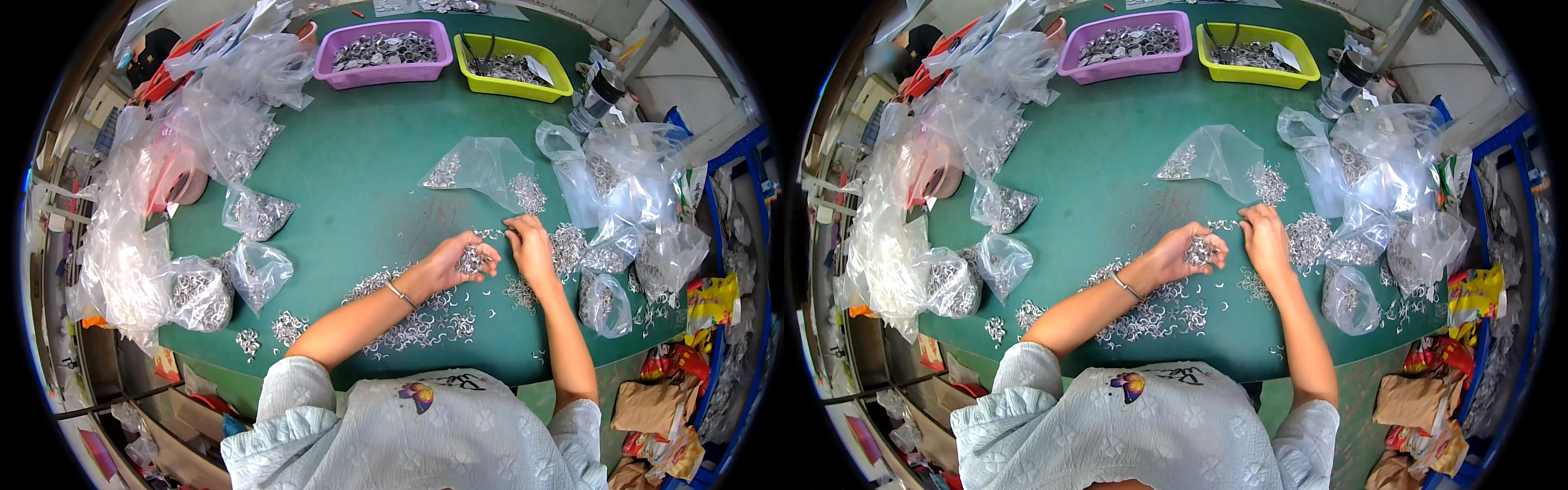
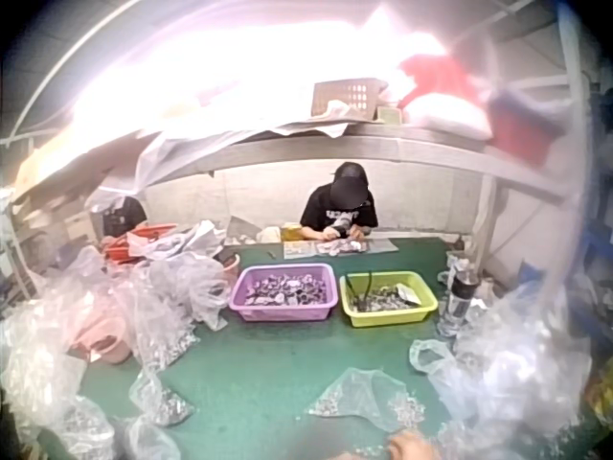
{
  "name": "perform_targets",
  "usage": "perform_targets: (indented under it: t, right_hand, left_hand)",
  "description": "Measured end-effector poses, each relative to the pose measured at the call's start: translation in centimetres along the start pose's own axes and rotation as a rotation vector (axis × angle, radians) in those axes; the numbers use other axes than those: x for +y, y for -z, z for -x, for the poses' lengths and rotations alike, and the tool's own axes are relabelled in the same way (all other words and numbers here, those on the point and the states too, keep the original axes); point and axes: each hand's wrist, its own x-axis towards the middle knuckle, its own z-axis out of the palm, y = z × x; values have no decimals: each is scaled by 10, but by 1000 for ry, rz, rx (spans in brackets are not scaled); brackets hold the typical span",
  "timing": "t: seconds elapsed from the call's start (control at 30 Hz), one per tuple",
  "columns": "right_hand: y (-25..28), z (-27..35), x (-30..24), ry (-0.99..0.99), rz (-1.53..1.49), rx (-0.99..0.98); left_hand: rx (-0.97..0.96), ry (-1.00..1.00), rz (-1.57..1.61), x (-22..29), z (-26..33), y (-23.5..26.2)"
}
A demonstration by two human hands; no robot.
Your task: The person picks up small metal parts from a table and places them into a plastic bag, then shakes the bag and places it to the side.
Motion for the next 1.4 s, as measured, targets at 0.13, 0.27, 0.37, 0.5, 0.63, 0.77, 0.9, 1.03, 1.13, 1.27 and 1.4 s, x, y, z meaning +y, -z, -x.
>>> perform_targets:
  t: [0.13,0.27,0.37,0.5,0.63,0.77,0.9,1.03,1.13,1.27,1.4]
  right_hand:
    - [-9,2,3,45,68,-55]
    - [-5,2,-1,-136,-245,4]
    - [23,3,-37,-122,-438,-65]
    - [26,6,-46,8,-532,-89]
    - [19,6,-32,-266,-877,-146]
    - [20,19,-39,-595,-1211,-435]
    - [27,26,-47,-587,-1110,-411]
    - [36,32,-60,-425,-984,-279]
    - [36,34,-58,-278,-1023,-166]
    - [36,23,-32,-265,-958,65]
    - [20,17,-3,-260,-314,-95]
  left_hand:
    - [-16,-46,-68,-4,4,-8]
    - [109,-66,143,-4,6,-18]
    - [154,-82,255,-6,4,-18]
    - [185,-92,391,-10,-3,-16]
    - [-92,22,346,-6,5,-14]
    - [-185,139,259,-9,12,-12]
    - [-77,61,247,-10,20,-34]
    - [-31,-76,405,-18,24,-43]
    - [140,-83,432,-22,22,-50]
    - [-104,-98,535,-33,15,-30]
    - [-228,-74,536,-29,23,-31]
